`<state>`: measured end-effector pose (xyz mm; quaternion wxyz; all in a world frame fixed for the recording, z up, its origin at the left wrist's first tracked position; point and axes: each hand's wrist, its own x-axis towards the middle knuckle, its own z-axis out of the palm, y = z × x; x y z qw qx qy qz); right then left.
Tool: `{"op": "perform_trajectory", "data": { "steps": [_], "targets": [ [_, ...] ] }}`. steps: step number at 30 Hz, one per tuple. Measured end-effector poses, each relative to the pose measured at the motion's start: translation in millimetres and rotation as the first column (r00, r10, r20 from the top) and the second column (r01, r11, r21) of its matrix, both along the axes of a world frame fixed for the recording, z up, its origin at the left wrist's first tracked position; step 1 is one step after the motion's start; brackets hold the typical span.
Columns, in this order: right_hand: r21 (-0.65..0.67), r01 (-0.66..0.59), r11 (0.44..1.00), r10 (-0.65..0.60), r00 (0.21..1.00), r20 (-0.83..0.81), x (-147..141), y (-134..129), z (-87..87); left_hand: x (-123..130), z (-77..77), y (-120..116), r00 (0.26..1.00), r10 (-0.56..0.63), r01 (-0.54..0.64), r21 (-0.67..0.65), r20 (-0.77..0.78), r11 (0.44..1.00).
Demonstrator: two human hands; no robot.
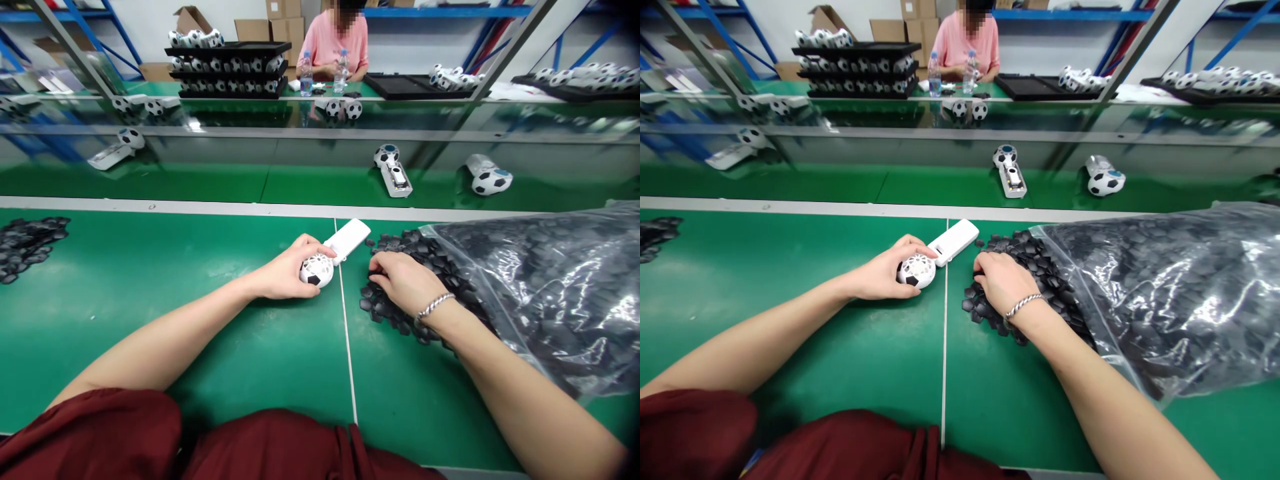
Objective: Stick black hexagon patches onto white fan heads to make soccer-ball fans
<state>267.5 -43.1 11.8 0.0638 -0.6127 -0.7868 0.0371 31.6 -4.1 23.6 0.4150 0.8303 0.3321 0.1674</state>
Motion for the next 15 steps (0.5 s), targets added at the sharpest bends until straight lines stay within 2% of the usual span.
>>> {"op": "perform_trajectory", "data": {
  "steps": [4,8,15],
  "targets": [
    [0.011,-0.071,0.997,0.072,0.983,-0.171,-5.2,-2.0,2.7,-1.6,0.0,1.8,0.998,-0.058,0.058,0.003,0.013,0.998],
    [0.046,-0.160,0.986,0.165,0.895,-0.415,-15.9,-8.4,5.7,-2.0,0.7,2.2,0.997,-0.075,0.075,0.006,0.020,0.997],
    [0.049,-0.160,0.986,0.156,0.776,-0.611,-26.4,-15.2,5.8,-2.3,6.3,-2.2,0.980,-0.201,0.200,0.009,0.006,0.980]
  ]
}}
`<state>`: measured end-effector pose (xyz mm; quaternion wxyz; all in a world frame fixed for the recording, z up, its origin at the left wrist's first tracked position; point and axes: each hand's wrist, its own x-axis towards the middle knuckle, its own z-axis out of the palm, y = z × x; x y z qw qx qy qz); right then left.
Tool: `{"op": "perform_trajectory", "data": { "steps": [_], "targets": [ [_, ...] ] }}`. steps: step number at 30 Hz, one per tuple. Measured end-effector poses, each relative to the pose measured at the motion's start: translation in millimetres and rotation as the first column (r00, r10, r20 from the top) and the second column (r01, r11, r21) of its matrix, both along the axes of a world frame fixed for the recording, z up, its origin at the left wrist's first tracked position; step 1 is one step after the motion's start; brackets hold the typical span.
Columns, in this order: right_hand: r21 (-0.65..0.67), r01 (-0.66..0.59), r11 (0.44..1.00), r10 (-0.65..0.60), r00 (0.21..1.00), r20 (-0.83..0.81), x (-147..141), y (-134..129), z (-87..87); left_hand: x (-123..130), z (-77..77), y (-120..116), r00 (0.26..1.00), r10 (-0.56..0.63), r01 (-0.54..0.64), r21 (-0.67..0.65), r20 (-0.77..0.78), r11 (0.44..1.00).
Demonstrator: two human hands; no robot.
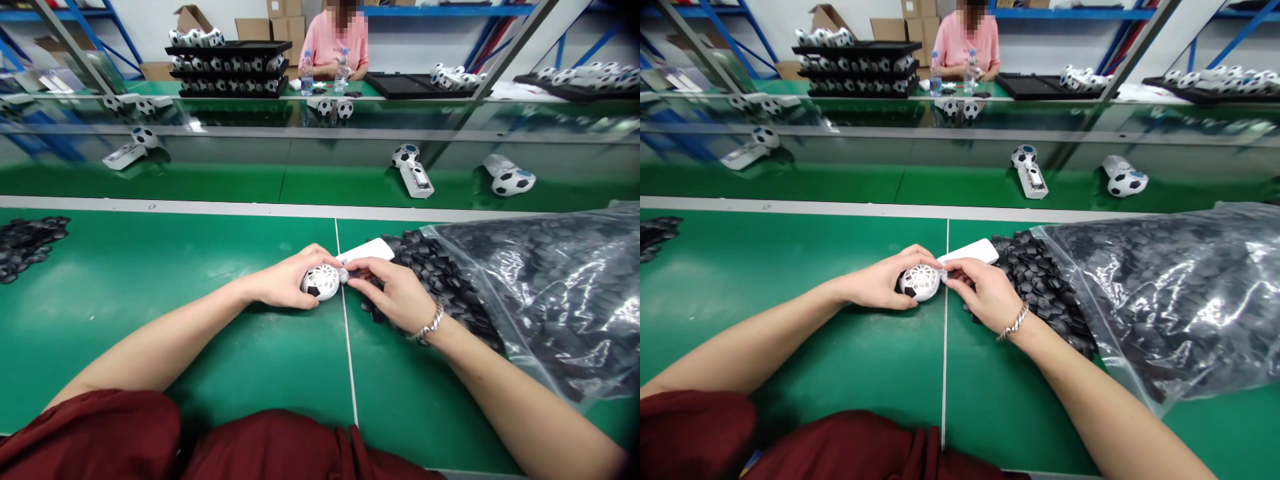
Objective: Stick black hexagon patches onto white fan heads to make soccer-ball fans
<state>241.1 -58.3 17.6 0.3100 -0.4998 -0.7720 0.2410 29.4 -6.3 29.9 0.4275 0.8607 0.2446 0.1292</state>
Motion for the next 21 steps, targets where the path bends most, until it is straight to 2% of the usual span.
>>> {"op": "perform_trajectory", "data": {
  "steps": [7,13,21],
  "targets": [
    [0.140,-0.028,0.990,0.029,1.000,-0.008,-0.3,-0.2,0.5,5.2,0.3,-8.6,0.994,0.102,-0.100,0.063,-0.032,0.993],
    [0.015,-0.041,0.999,0.043,0.995,-0.089,-3.0,-2.4,0.1,12.8,-5.4,-15.6,0.969,0.244,-0.239,0.117,-0.027,0.964],
    [0.051,-0.126,0.991,0.130,0.988,-0.087,-6.6,-1.1,-2.6,15.4,-9.1,-18.2,0.962,0.271,-0.272,0.134,0.026,0.953]
  ]
}}
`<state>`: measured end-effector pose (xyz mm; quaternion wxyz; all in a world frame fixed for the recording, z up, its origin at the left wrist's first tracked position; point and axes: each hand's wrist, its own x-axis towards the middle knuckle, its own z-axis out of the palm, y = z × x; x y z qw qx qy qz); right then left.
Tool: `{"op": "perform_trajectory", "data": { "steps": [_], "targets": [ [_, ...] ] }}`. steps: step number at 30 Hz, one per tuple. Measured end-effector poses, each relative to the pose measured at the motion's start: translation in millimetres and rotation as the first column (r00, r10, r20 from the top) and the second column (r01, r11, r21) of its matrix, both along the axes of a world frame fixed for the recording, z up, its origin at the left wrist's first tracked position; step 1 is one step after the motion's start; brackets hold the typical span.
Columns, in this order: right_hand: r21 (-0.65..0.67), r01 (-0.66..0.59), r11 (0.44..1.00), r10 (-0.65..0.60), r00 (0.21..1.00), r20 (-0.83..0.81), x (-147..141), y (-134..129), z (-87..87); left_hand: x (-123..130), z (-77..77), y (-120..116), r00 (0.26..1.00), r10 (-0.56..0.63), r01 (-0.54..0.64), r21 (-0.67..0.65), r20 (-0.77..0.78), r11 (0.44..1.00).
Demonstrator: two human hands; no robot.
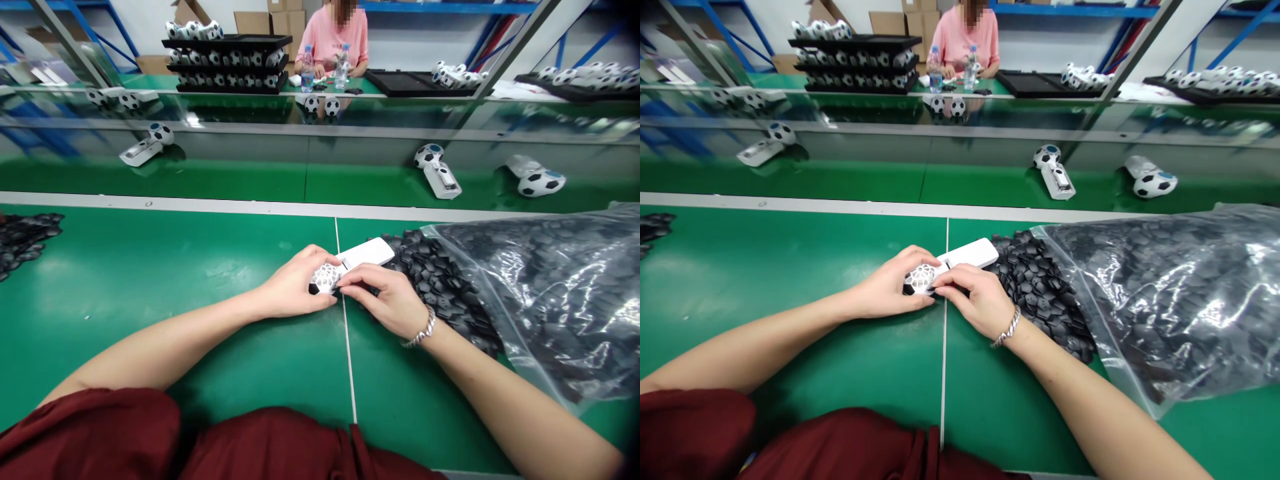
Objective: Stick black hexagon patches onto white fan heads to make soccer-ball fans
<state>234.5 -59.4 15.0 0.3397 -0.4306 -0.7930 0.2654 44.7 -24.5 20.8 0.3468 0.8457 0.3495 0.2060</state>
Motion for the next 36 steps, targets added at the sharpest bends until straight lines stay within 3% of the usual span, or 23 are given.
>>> {"op": "perform_trajectory", "data": {
  "steps": [10,20,27,31,33,36],
  "targets": [
    [0.021,-0.057,0.998,0.055,0.991,0.119,1.7,1.8,-1.5,3.6,-2.5,-2.9,0.998,0.034,-0.035,0.024,0.047,0.999],
    [0.063,0.073,0.995,-0.073,0.997,0.012,-2.4,0.8,-9.5,6.0,-2.8,-4.8,0.996,0.071,-0.072,0.027,0.058,0.997],
    [-0.173,0.264,0.949,-0.272,0.962,-0.024,-4.4,7.6,-10.3,9.3,-10.8,-8.0,0.987,0.108,-0.119,0.088,0.122,0.989],
    [-0.181,0.243,0.953,-0.248,0.969,-0.006,-4.7,8.1,-11.4,9.6,-14.8,-8.0,0.975,0.142,-0.157,0.081,0.172,0.984],
    [-0.126,0.214,0.969,-0.213,0.977,0.026,-2.3,6.3,-13.4,8.4,-14.8,-6.8,0.976,0.127,-0.139,0.061,0.176,0.988],
    [-0.067,0.196,0.978,-0.195,0.981,0.019,3.7,7.0,-19.2,4.5,-13.9,-1.7,0.991,0.015,-0.021,0.049,0.133,0.999]
  ]
}}
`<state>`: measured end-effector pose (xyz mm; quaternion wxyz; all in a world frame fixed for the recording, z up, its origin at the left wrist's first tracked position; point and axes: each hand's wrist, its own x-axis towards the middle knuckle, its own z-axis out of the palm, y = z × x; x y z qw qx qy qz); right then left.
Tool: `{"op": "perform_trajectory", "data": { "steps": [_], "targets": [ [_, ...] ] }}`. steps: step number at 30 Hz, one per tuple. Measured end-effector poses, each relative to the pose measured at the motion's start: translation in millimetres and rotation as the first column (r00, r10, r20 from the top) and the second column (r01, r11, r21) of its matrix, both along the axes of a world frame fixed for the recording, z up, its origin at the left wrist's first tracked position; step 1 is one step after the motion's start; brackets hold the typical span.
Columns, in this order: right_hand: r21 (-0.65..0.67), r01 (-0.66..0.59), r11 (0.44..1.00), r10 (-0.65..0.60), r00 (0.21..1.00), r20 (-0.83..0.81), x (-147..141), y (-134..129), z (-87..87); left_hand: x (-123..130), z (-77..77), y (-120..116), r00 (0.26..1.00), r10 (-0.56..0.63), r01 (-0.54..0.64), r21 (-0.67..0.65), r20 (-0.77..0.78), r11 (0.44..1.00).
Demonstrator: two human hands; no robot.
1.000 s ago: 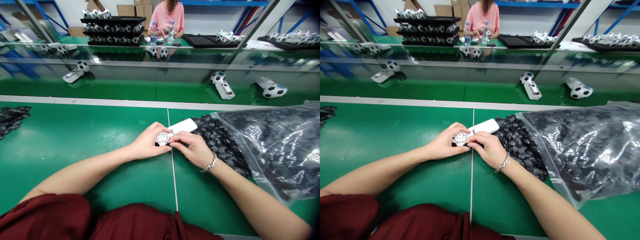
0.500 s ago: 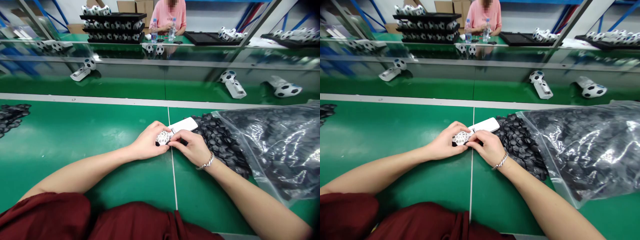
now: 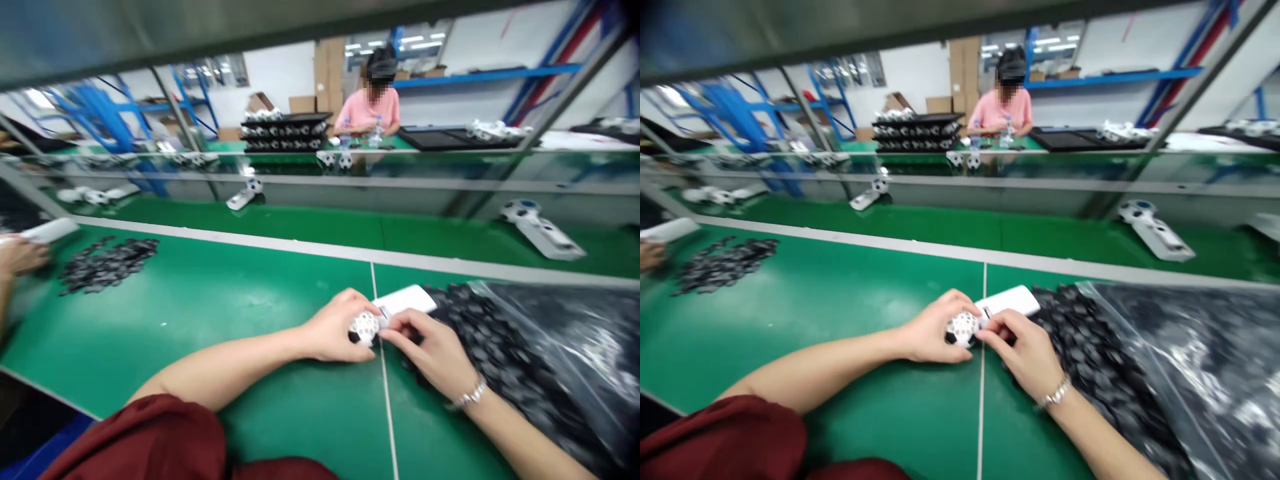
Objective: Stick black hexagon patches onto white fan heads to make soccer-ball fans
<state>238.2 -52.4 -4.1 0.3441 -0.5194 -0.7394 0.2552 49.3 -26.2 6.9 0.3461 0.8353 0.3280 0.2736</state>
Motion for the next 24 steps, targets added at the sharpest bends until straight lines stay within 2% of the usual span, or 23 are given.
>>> {"op": "perform_trajectory", "data": {
  "steps": [2,4,7,9,11,13,15,17,19,22,24],
  "targets": [
    [0.073,-0.001,0.997,0.001,1.000,0.003,4.3,3.1,-3.6,-4.0,1.6,4.3,0.999,-0.052,0.051,-0.008,-0.016,0.999],
    [0.164,-0.001,0.986,-0.002,1.000,0.018,7.6,5.9,-5.5,-9.1,4.9,8.0,0.999,-0.042,0.041,-0.038,-0.017,0.998],
    [0.268,-0.001,0.963,-0.013,0.999,0.050,9.7,7.4,-6.7,-18.3,13.3,16.7,0.998,0.064,-0.066,-0.071,-0.028,0.995],
    [0.300,-0.015,0.954,-0.006,0.998,0.066,9.0,7.4,-8.1,-24.2,20.6,31.2,0.986,0.165,-0.165,-0.041,-0.011,0.985],
    [0.304,-0.043,0.952,0.019,0.997,0.081,7.6,7.3,-10.1,-28.6,27.9,56.5,0.957,0.290,-0.291,0.031,0.025,0.956],
    [0.302,-0.078,0.950,0.051,0.994,0.096,6.2,6.9,-12.2,-31.2,33.3,91.1,0.901,0.431,-0.434,0.121,0.047,0.893],
    [0.302,-0.099,0.948,0.069,0.991,0.111,5.2,6.2,-13.6,-33.4,33.7,129.0,0.855,0.515,-0.517,0.172,0.059,0.839],
    [0.303,-0.104,0.947,0.068,0.990,0.127,4.8,5.2,-14.4,-36.4,26.6,162.6,0.816,0.575,-0.574,0.189,0.056,0.797],
    [0.301,-0.106,0.948,0.060,0.986,0.158,4.8,4.6,-15.1,-40.3,12.6,187.0,0.777,0.629,-0.622,0.178,0.020,0.763],
    [0.288,-0.117,0.950,0.046,0.969,0.244,5.2,5.2,-16.7,-46.2,-12.0,205.3,0.733,0.679,-0.664,0.171,-0.038,0.728],
    [0.275,-0.120,0.954,0.031,0.951,0.306,5.3,6.2,-18.1,-49.0,-23.6,208.8,0.734,0.676,-0.657,0.188,-0.063,0.730]
  ]
}}
